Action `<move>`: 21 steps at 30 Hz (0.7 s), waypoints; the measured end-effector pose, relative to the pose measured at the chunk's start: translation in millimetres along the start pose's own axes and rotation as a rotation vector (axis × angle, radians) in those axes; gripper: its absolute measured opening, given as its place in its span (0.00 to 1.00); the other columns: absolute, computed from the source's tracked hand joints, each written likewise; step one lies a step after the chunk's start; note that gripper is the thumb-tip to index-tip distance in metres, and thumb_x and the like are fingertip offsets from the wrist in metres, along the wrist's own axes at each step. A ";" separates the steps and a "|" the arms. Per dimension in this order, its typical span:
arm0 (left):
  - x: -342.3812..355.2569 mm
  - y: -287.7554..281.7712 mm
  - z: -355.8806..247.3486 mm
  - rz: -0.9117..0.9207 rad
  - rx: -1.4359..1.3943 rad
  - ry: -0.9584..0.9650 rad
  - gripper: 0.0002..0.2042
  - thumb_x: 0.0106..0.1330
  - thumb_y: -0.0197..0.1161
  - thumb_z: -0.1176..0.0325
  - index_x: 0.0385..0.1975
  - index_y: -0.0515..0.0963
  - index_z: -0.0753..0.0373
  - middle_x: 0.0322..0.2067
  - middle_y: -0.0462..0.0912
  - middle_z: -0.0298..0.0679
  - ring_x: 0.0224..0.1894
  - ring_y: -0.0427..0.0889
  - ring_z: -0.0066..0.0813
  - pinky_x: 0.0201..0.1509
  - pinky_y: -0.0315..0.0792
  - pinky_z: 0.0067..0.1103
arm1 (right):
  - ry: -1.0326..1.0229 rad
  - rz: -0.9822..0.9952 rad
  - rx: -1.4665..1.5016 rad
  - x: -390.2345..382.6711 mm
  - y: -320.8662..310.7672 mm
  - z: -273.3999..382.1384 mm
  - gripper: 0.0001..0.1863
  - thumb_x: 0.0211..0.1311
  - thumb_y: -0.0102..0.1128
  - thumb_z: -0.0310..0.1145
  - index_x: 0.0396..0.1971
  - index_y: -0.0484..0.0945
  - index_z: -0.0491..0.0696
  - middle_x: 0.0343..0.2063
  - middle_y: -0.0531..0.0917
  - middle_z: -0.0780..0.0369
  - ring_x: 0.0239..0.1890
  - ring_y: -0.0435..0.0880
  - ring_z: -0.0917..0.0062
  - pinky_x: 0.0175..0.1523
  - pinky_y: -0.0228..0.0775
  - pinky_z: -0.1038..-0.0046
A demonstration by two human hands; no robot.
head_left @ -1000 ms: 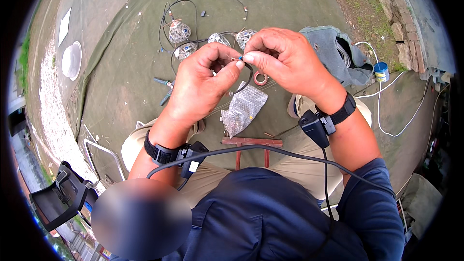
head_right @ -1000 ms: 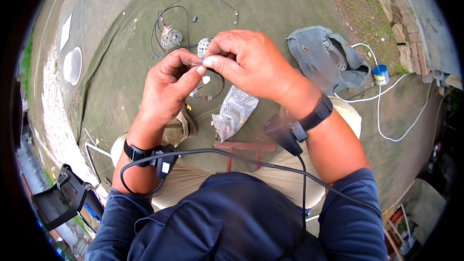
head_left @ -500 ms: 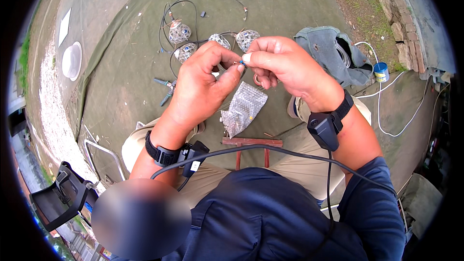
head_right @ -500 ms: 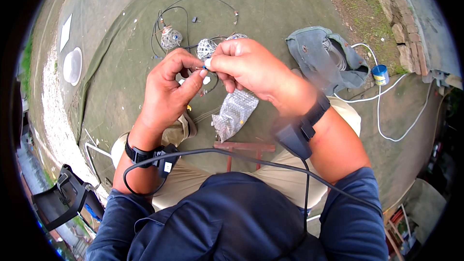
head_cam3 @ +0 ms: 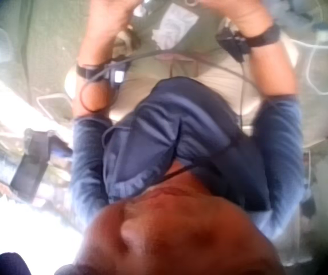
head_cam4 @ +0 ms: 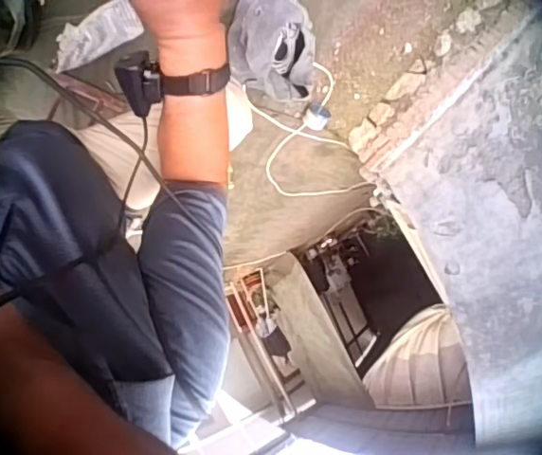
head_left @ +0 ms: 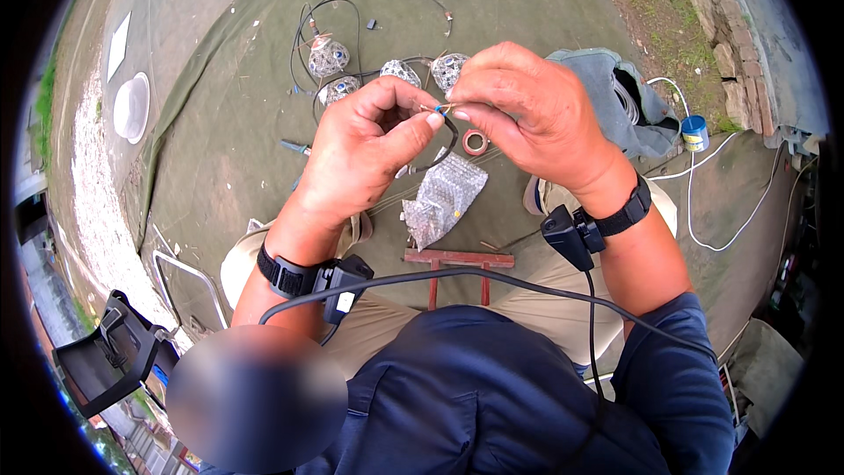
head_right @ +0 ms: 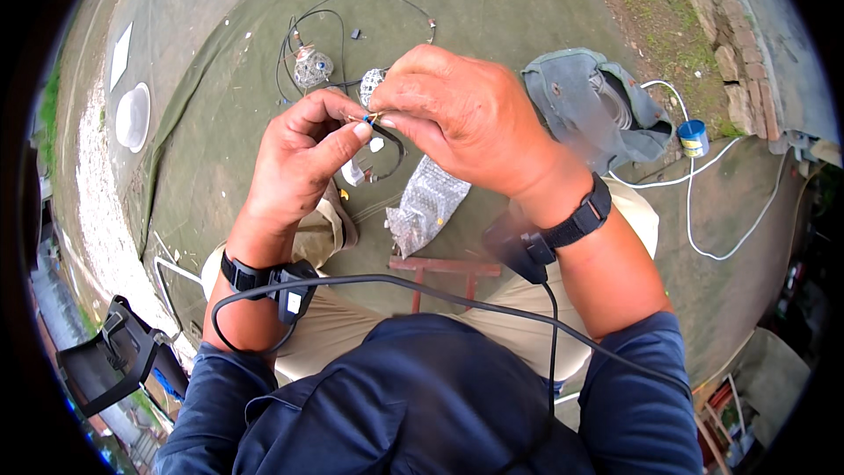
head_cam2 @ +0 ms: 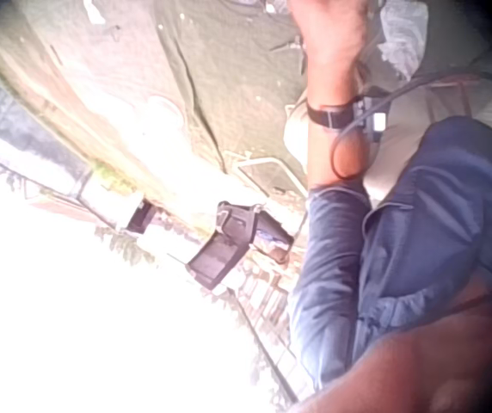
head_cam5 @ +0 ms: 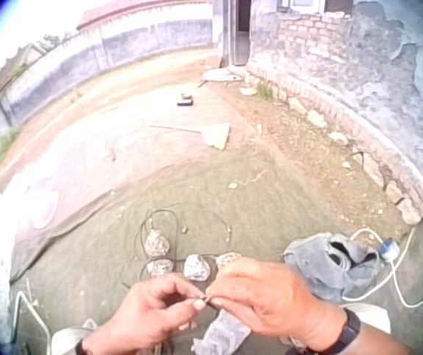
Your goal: The person strips the insulation from a black wire using pliers, then twists the exposed copper strands. They insert the wire into a white connector and secure it with red electrical tape. The person works on a green tarp outdoors with several decorative light fixtures nearby.
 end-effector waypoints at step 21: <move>-1.3 6.4 -1.9 0.046 -0.077 -0.020 0.04 0.66 0.64 0.77 0.38 0.79 0.65 0.34 0.80 0.30 0.37 0.76 0.17 0.39 0.71 0.17 | -0.039 0.002 -0.128 -2.7 3.1 7.0 0.08 0.50 0.70 0.27 0.30 0.79 0.48 0.29 0.81 0.62 0.28 0.81 0.65 0.31 0.74 0.67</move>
Point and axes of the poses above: each hand's wrist, its own x-axis towards the middle knuckle, its own y-axis out of the palm, z = x × y, the point moved 10 cm from there along x, towards the middle knuckle
